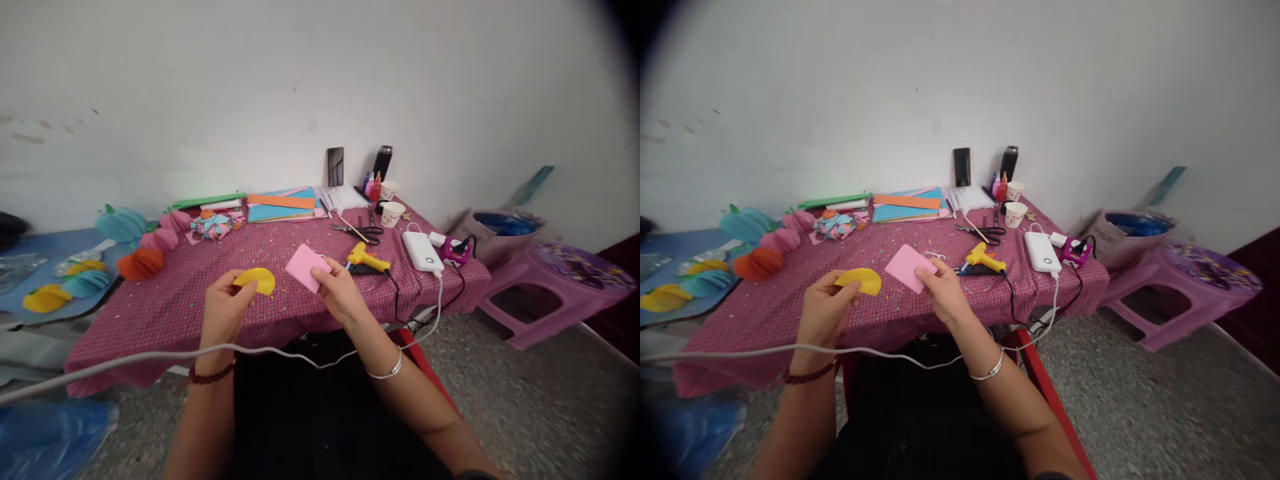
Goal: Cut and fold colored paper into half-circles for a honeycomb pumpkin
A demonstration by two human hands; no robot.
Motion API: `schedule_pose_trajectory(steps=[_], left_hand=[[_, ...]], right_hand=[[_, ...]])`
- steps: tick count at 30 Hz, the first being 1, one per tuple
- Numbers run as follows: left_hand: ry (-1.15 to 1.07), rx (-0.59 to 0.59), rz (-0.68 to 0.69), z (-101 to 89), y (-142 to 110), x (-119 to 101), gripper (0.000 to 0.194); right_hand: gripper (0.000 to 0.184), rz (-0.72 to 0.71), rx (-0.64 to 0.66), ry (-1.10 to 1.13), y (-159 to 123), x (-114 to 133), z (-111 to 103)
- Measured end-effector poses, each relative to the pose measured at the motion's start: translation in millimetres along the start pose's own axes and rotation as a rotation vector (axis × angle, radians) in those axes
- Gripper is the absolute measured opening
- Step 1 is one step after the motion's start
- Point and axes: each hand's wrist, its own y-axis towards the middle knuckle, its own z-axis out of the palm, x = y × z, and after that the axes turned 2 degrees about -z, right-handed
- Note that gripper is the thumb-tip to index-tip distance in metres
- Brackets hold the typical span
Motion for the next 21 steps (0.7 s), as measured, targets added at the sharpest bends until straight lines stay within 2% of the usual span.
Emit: schedule_pose_trajectory(steps=[3, 7, 14, 17, 21], left_hand=[[0.177, 0.094, 0.022, 1.3, -5.5, 1.0, 0.009], [0.117, 0.21, 0.008, 9.3, -13.6, -2.1, 0.01], [-0.295, -0.011, -0.149, 17.7, -13.0, 14.2, 0.023], [-0.321, -0.05, -0.155, 13.7, -10.0, 14.6, 0.023], [-0.344, -0.075, -0.177, 16.8, -20.9, 7.6, 0.023]], right_hand=[[0.039, 0.125, 0.109, 0.026, -9.3, 10.7, 4.5], [0.039, 0.172, 0.2, 0.006, -13.5, 7.2, 9.4], [0.04, 0.217, 0.135, 0.08, -15.9, -2.9, 15.3], [0.035, 0.13, 0.057, 0.094, -11.9, -6.0, 13.4], [0.025, -0.143, -0.105, -0.051, -1.7, -15.4, 10.4]])
